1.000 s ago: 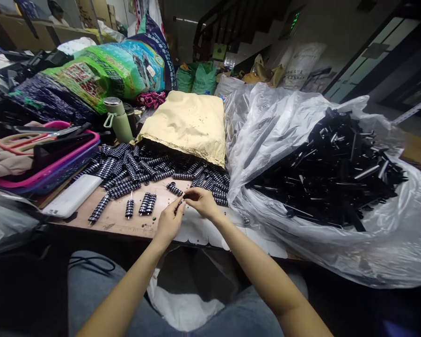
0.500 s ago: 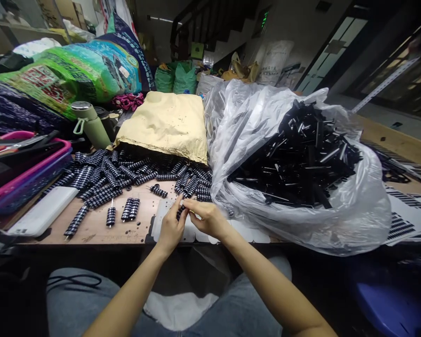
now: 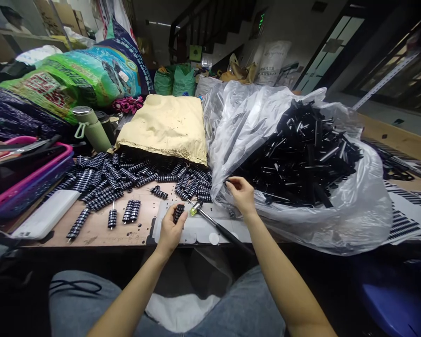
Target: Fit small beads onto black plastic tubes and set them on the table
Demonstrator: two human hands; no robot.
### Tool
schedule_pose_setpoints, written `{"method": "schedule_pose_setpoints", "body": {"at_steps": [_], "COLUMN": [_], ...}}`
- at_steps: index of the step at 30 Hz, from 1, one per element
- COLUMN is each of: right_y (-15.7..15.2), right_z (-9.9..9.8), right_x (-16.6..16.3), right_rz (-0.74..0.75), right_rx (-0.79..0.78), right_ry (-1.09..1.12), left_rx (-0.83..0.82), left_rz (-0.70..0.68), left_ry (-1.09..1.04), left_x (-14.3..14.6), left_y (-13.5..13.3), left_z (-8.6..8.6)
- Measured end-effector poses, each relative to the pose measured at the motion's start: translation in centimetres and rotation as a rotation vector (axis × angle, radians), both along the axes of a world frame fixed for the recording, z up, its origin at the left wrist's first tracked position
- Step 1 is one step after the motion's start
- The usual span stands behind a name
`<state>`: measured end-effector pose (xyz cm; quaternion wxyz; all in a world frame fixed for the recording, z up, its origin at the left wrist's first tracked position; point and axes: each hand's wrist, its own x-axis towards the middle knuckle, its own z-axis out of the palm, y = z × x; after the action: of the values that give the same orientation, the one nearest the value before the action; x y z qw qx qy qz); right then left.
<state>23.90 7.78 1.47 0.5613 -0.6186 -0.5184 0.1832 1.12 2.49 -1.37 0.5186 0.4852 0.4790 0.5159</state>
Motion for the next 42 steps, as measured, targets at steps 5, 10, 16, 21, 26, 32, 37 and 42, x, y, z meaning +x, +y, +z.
{"method": "schedule_pose_setpoints", "body": {"at_steps": [5,10,16,21,26,32,37,42], "right_y": [-4.8,-6.8,-6.4,-5.7,-5.7,-6.7,-6.6,-6.8], "right_z": [-2.8,-5.3,-2.6,1.0,1.6,1.3,0.7,-0.1], "right_x": [-3.1,-6.0,-4.1,-4.1,-5.9,-7.9,-8.8,-9.6], "right_rz": [0.085,0.199,0.166,0.412,0.565,0.757,0.725,0.710], "right_rx": [0.066,0.035,0.004,-0.033,0.002,0.044,-0.016,-0.092], "right_ry": [0.246,0.304,-0.072,-0.694,-0.601,-0.530,-0.521,-0.443], "left_rx": [-0.394,-0.515,-0.392,-0.277,-0.285,-0.317,-0.390,-0.471], "left_rz": [-0.217,-0.309,-0.210,-0.286,-0.313,-0.191,-0.156,-0.151], "left_ry": [-0.309,-0.575,-0.533,-0.268,-0.389,-0.489,-0.441,-0.365], "left_x": [1.8,5.0,5.2,3.8,2.1,1.0,1.0,0.3], "left_y": [1.0,3.5,5.2,3.6,2.3,1.1,0.3,0.4], "left_z": [1.6,2.3,2.4,2.2,2.3,2.7,3.3,3.4]}}
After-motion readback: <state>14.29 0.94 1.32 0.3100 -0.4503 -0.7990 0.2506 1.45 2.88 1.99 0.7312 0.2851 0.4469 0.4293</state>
